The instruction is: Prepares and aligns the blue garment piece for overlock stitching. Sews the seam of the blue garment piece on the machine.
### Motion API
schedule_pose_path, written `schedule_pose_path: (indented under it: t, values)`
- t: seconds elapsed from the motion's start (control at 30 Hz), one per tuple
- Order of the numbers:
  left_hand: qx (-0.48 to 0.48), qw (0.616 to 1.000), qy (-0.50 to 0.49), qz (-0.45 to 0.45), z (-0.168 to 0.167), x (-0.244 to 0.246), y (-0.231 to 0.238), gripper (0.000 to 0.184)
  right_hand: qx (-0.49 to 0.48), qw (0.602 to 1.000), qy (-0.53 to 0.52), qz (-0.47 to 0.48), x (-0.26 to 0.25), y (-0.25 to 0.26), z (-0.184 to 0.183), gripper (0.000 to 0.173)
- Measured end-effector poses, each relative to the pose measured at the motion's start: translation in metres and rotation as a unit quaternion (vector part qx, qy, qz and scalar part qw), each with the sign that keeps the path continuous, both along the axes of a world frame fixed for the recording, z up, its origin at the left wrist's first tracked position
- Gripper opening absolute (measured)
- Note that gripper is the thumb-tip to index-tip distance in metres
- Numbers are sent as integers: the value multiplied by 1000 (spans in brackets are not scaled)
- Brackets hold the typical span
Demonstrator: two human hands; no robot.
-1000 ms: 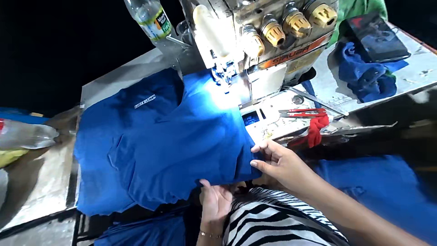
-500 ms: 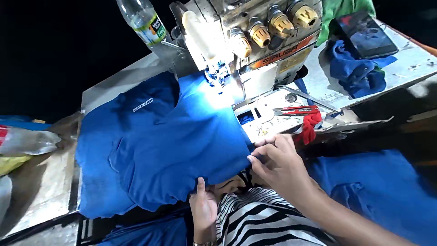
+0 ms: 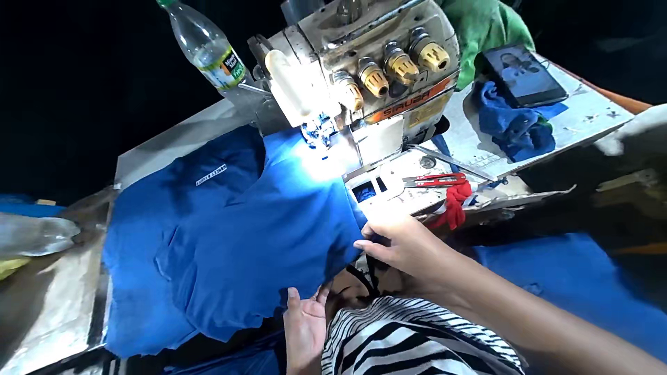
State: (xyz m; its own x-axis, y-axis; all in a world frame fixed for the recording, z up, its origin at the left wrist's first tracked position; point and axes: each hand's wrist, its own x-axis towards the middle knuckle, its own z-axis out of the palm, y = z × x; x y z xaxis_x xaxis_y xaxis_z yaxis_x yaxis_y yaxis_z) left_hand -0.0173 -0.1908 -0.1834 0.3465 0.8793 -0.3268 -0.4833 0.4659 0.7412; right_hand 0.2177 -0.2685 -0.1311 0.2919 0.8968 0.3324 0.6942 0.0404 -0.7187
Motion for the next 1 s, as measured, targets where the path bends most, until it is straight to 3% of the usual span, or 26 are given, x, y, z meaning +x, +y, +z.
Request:
schedule_pose_path:
  t: [0.1,0.2,0.3,0.37,0.47,0.67,1.0]
  values:
    - [17,1000,-24,-7,3,4,-5,49,-32,979,200,29,-11,-18,9,8]
    - [7,1000,-28,-4,2,10,-9,42,-152,911,384,23,-12,-32,14,17]
    - [-13,999,-25,20,3,13,-8,40,-182,910,373,20,-5,-37,5,8]
    - [-15,999,-9,27,7,12,-8,38,-196,914,354,14,-4,-39,-1,18]
    - [8,999,3,37,10,8,-7,29,-190,907,374,21,-2,-43,-4,10]
    - [54,997,25,40,14,-2,-7,48,-222,855,468,18,-4,-50,-1,14]
    - [102,987,67,103,27,-4,-10,42,-232,826,513,-17,-6,-53,12,8]
